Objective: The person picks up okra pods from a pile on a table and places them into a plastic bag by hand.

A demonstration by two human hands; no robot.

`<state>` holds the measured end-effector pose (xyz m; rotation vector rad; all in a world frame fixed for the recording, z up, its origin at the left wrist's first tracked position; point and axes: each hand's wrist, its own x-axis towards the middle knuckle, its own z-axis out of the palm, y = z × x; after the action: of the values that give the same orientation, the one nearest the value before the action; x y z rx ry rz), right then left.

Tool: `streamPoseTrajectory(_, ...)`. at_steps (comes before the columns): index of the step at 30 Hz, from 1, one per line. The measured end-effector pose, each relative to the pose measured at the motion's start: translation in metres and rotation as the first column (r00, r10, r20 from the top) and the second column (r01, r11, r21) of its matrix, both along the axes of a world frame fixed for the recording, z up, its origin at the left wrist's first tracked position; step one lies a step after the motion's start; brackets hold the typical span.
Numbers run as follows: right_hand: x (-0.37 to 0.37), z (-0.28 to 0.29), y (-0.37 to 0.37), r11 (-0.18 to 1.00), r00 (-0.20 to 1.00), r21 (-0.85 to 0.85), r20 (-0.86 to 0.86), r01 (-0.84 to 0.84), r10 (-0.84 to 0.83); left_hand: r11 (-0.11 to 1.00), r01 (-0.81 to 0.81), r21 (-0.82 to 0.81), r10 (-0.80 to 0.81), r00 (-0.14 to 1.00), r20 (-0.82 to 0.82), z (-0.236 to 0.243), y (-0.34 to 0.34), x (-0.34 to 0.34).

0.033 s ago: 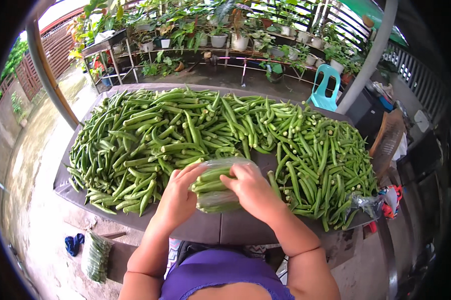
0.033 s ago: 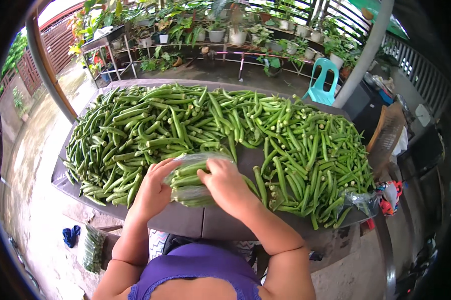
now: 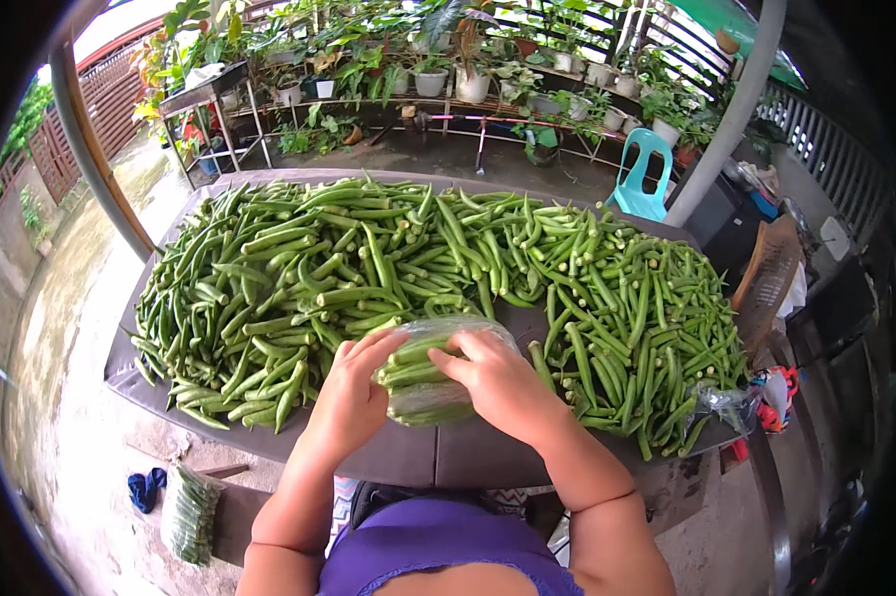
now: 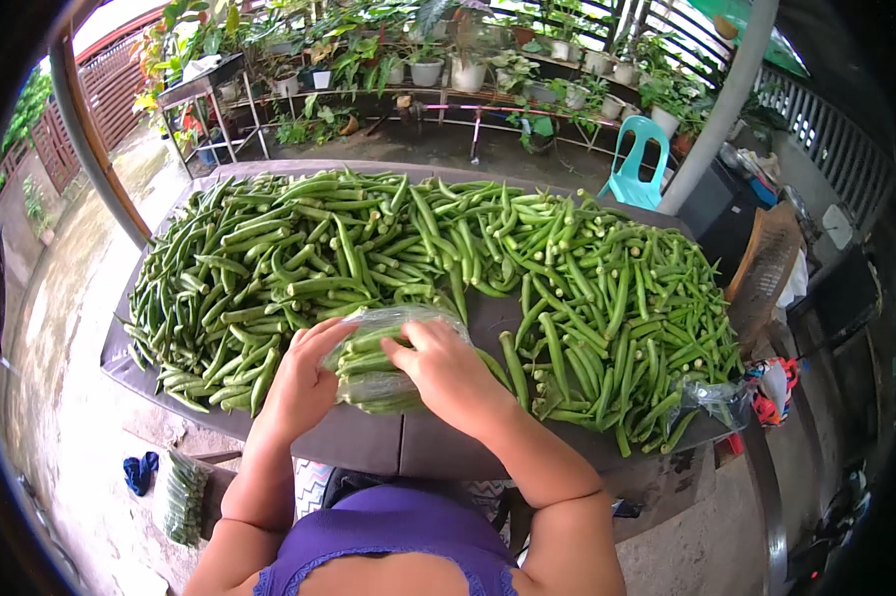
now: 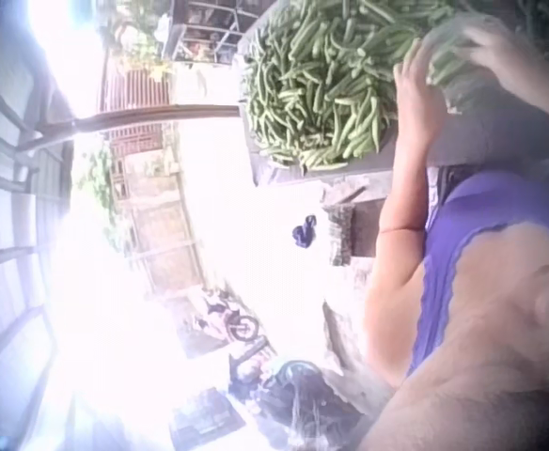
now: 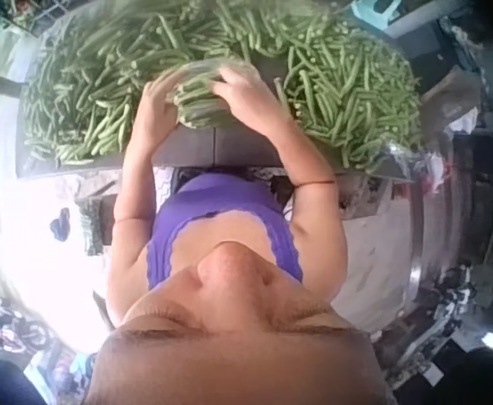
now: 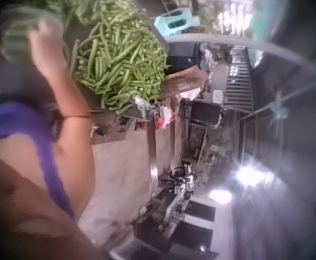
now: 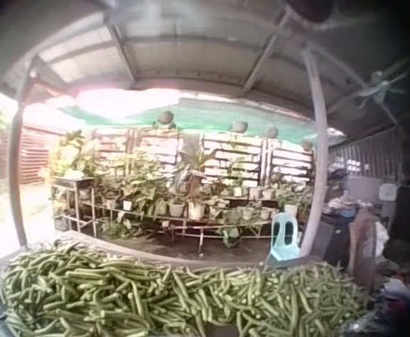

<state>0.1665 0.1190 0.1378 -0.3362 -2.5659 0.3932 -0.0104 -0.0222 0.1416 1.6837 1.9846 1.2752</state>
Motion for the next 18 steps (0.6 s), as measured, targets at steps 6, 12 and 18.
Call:
streamPoseTrajectory(6, -0.001, -0.004, 0.140, 0.820, 0.823, -0.489, -0.303, 0.299, -0.481, 1.000, 0.008, -0.001, -0.008, 1.000, -0.018, 0.001, -0.009, 0.003)
streamPoseTrajectory(12, -0.042, -0.150, 0.240, 0.738, 0.762, -0.212, 0.056, 0.641, -0.646, 0.998, 0.045, 0.040, -0.045, 0.999, -0.008, -0.004, -0.001, 0.011)
streamPoseTrajectory(18, -0.021, -0.136, 0.226, 0.473, 0.854, -0.754, 0.221, 0.456, -0.471, 0.999, 0.028, 0.029, -0.028, 1.000, 0.007, -0.005, -0.006, 0.003)
